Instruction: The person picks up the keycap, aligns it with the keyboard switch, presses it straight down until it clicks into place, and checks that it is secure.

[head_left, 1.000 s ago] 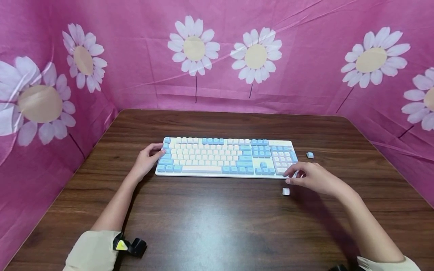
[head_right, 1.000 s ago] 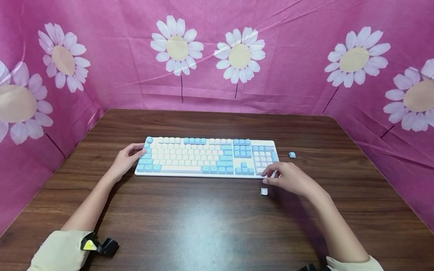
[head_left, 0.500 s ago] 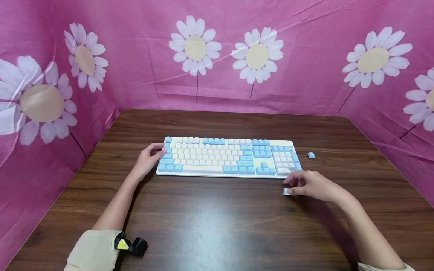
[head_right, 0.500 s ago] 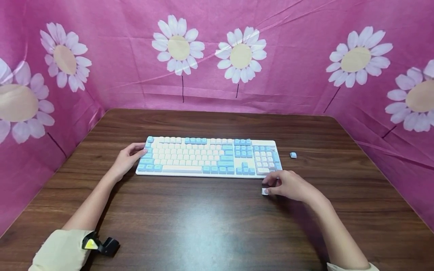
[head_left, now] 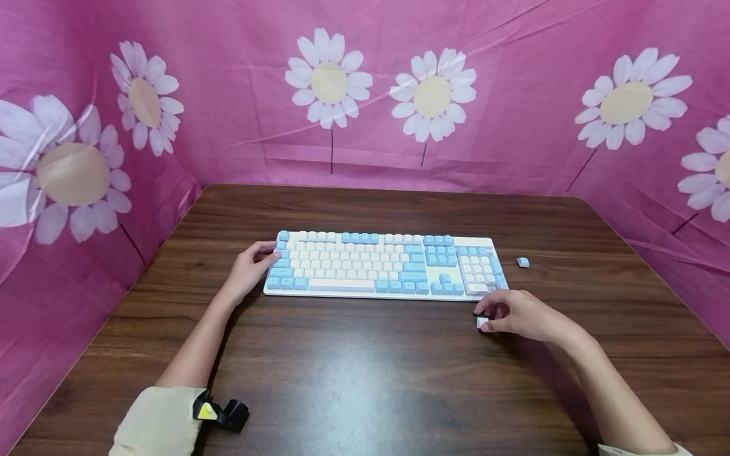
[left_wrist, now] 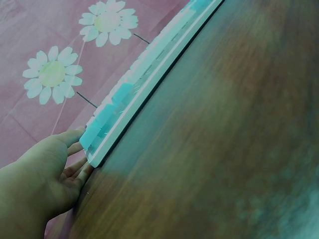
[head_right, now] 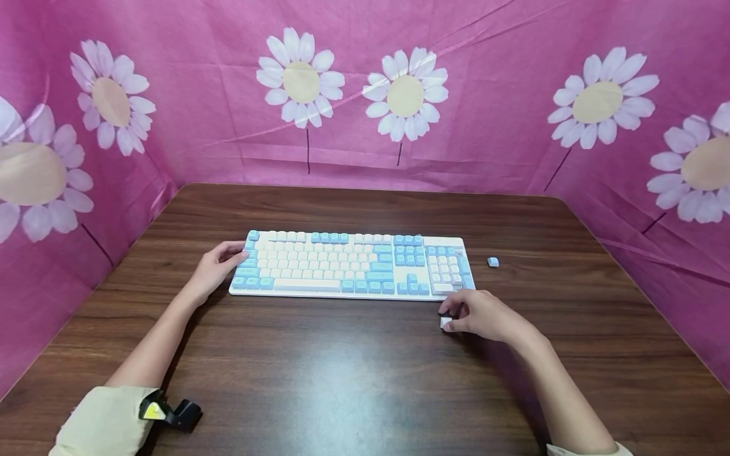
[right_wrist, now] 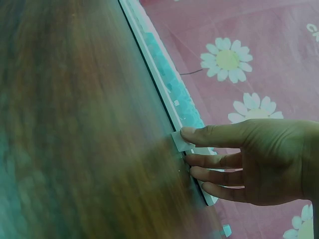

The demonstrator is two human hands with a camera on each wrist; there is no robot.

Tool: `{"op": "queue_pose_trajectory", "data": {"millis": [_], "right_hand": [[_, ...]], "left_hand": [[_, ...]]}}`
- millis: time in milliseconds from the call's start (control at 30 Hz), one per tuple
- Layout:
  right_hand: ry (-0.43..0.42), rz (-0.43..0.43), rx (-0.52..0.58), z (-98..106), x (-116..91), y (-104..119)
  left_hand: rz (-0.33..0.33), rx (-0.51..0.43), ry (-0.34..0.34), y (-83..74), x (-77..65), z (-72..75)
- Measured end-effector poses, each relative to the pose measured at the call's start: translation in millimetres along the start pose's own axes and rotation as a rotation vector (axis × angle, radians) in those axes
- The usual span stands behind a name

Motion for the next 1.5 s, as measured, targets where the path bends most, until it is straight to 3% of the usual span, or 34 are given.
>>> {"op": "queue_pose_trajectory", "data": {"millis": [500, 800, 1500], "right_hand": [[0.0, 0.025, 0.003, -3.8, 0.5, -1.6], [0.007, 0.101, 0.032, -5.5, -1.2, 4.2], [-0.011, 0.116, 0.008, -4.7, 0.7, 4.6]], "left_hand": [[-0.01, 0.01, 0.009, -1.0, -0.2, -2.4], [-0.001, 0.006, 0.014, -0.1, 0.0, -2.6], [0.003, 0.002, 0.008, -1.4, -0.9, -1.1]]}}
Point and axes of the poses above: each hand's wrist, its own x-axis towards the middle knuckle, its own z-axis out of the back of the hand, y = z × x, the point moved 10 cm from there along x, towards the middle knuckle, and after that the axes turned 2 degrees about z, right-handed, at the moved point
